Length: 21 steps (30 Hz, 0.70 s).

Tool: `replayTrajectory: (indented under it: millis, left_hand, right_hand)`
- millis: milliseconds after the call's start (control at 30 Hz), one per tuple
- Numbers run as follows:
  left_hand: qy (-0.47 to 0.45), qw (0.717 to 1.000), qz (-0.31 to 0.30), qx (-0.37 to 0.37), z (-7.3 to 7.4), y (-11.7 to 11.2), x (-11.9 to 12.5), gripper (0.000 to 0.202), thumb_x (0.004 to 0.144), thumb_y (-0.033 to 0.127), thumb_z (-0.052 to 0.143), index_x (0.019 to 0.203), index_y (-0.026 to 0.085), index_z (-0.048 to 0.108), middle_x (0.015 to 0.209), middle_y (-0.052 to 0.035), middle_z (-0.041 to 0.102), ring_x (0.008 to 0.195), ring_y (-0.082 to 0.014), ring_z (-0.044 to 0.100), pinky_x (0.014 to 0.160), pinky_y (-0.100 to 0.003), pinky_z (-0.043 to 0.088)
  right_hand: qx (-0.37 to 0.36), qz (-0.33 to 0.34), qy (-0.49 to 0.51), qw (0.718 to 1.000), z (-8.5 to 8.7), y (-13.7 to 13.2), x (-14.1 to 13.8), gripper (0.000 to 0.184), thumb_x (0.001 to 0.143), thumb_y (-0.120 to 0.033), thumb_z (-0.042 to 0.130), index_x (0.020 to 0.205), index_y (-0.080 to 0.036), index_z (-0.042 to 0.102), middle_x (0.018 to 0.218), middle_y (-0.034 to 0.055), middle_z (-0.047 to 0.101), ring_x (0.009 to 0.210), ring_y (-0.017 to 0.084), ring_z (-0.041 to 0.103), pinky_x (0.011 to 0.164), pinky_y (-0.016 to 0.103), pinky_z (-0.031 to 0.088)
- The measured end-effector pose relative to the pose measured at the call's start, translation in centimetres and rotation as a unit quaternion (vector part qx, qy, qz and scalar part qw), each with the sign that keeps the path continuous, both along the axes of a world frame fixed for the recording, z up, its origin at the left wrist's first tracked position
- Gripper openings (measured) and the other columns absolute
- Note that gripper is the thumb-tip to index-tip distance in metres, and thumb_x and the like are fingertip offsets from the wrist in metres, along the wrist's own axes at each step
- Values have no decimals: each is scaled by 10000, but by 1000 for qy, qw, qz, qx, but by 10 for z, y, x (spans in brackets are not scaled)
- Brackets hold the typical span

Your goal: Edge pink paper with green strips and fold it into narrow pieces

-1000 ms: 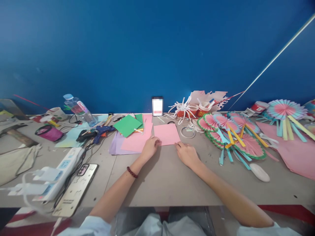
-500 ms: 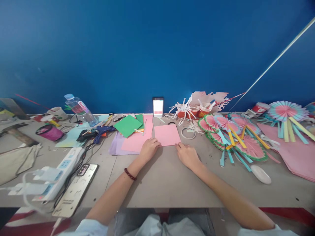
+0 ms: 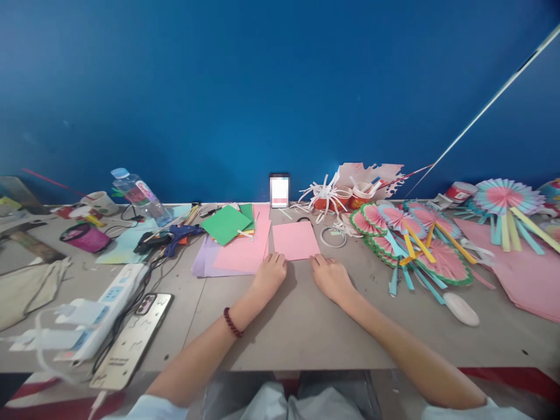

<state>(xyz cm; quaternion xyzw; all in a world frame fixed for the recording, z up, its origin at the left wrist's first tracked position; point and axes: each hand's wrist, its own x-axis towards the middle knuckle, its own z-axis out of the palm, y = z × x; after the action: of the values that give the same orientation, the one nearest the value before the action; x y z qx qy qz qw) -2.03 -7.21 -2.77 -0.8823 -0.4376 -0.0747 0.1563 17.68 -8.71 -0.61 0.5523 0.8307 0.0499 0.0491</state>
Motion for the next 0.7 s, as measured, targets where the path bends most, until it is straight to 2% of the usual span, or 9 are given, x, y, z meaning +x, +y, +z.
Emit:
replayTrajectory:
  millis: [133,267,500,700]
  left_hand:
    - [-24,999,35,-20,1,-14,8,242,838,45,435,946,97,645,855,-103,580,823,-219,540,734,-336,406]
    - [-52,995,79,-29,4,-25,18,378,831,226,502,1163,59,574,961,-132,588,889,-253,535,761,-371,430]
    - [-28,992,120,-36,6,-33,29,448,793,221,494,1194,32,559,994,-152,591,954,-291,527,802,-402,429]
    - [-85,990,104,-43,3,-35,30,372,762,200,536,1103,62,591,1075,-156,559,1040,-286,504,875,-391,428]
  right_hand:
    - [-1,2,11,1000,5,-6,-4,468,868,-179,484,1335,-150,458,1182,159,571,1024,234,583,856,323,441]
    - [0,11,25,1000,5,-10,-4,521,879,-235,472,1394,-194,406,1219,165,542,1127,264,523,899,350,420]
    - [-2,1,20,1000,-1,-12,-6,528,882,-241,454,1403,-175,407,1289,179,504,1214,281,460,973,371,377]
    - [18,-1,20,1000,-7,-13,-8,528,879,-249,466,1399,-178,409,1296,176,503,1215,286,457,991,379,363]
